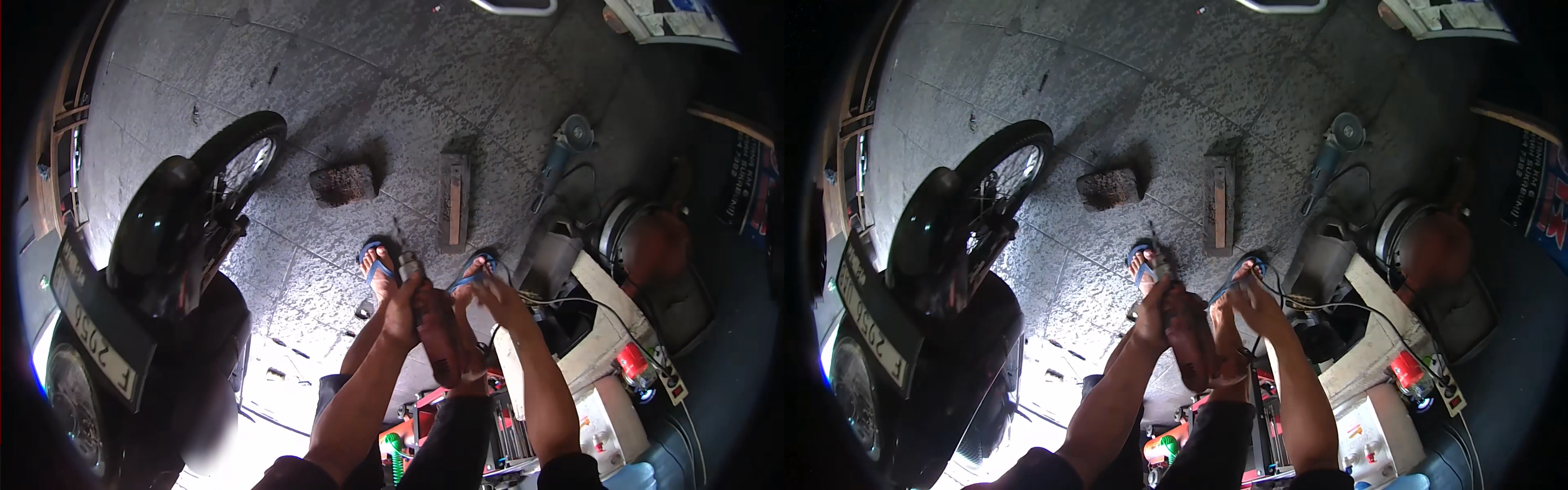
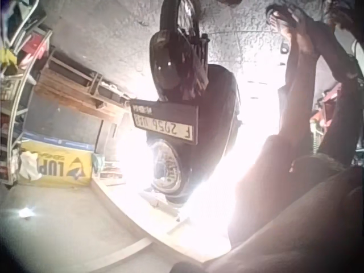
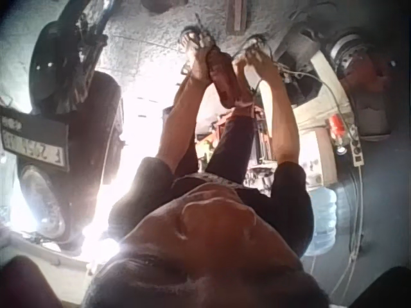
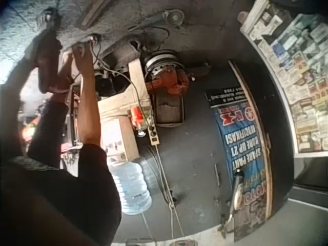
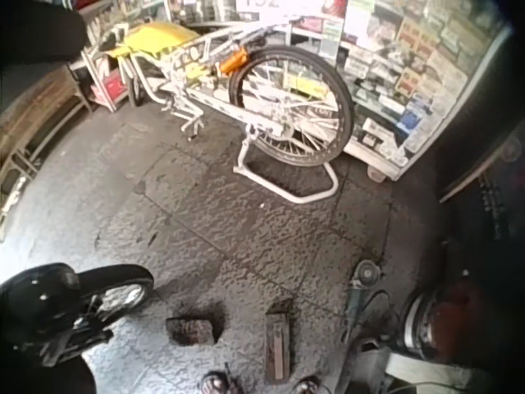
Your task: The person uses a corded drill to make holes in a small metal bar placed on the floor. They then use an angle grinder to sharpen the drill bit, creating sparks. The person repeats the drilling and grinding process on the same metal bar multiple times.
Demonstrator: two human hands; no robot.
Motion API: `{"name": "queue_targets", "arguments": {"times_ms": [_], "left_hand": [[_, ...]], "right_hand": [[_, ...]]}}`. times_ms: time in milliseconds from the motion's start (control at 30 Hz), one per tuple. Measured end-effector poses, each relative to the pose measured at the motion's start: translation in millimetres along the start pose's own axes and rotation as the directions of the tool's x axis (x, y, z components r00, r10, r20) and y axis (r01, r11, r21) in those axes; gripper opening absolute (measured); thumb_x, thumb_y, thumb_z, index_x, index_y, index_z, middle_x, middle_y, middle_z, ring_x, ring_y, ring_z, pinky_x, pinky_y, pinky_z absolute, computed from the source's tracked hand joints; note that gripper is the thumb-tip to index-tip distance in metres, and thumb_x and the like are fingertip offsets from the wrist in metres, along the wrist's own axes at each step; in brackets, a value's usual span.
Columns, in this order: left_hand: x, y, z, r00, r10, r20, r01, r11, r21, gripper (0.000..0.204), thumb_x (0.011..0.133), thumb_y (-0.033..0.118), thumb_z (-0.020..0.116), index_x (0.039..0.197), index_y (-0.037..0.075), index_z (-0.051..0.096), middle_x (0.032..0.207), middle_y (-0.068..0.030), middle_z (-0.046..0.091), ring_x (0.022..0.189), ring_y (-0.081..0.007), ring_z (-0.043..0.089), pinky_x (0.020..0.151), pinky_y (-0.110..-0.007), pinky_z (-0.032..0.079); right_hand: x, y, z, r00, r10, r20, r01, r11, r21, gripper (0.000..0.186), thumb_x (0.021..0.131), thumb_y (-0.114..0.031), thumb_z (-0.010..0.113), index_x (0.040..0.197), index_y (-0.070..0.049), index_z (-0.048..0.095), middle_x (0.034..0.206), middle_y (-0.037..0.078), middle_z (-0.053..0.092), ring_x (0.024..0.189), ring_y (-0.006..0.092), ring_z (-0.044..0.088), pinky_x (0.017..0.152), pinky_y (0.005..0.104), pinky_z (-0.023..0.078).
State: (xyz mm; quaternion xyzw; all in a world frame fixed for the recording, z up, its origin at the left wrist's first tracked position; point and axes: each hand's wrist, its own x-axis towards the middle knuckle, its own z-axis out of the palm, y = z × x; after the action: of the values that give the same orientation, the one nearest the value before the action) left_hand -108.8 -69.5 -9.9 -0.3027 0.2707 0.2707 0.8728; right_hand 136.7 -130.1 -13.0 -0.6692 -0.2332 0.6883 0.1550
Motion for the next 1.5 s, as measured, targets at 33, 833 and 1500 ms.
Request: {"name": "queue_targets", "arguments": {"times_ms": [33,833,1500], "left_hand": [[1.3,-5.5,17.4,0.987,0.052,-0.153,-0.036,0.994,0.104,0.035,0.102,0.044,0.056,0.089,0.011,0.056,0.081,-0.0131,0.066,0.066,-0.0214,0.065,0.061,-0.034,0.055],[197.8,1.2,69.8,0.842,0.01,-0.539,0.198,0.925,0.326,0.06,0.096,0.055,0.061,0.111,-0.003,0.057,0.093,-0.0284,0.068,0.085,-0.0427,0.071,0.08,-0.055,0.061],[240.5,16.5,48.7,0.819,0.032,-0.572,0.157,0.948,0.278,0.046,0.098,0.049,0.058,0.109,0.004,0.057,0.09,-0.0256,0.067,0.082,-0.0428,0.07,0.078,-0.059,0.059]], "right_hand": [[-51.4,-42.3,-4.0,0.995,0.01,0.099,-0.019,0.996,0.092,0.048,0.095,-0.03,0.072,0.128,0.001,0.06,0.109,0.01,0.068,0.1,0.0169,0.064,0.089,0.0337,0.052],[-40.0,-85.3,-22.0,0.951,-0.02,-0.308,-0.081,0.947,-0.312,0.098,0.078,-0.015,0.077,0.16,-0.009,0.024,0.116,0.026,0.07,0.108,0.0441,0.068,0.092,0.0473,0.055],[4.1,-103.6,-47.1,0.964,0.1,-0.245,-0.158,0.96,-0.231,0.093,0.074,-0.004,0.071,0.157,-0.003,0.029,0.134,0.025,0.062,0.126,0.0381,0.061,0.105,0.0408,0.049]]}}
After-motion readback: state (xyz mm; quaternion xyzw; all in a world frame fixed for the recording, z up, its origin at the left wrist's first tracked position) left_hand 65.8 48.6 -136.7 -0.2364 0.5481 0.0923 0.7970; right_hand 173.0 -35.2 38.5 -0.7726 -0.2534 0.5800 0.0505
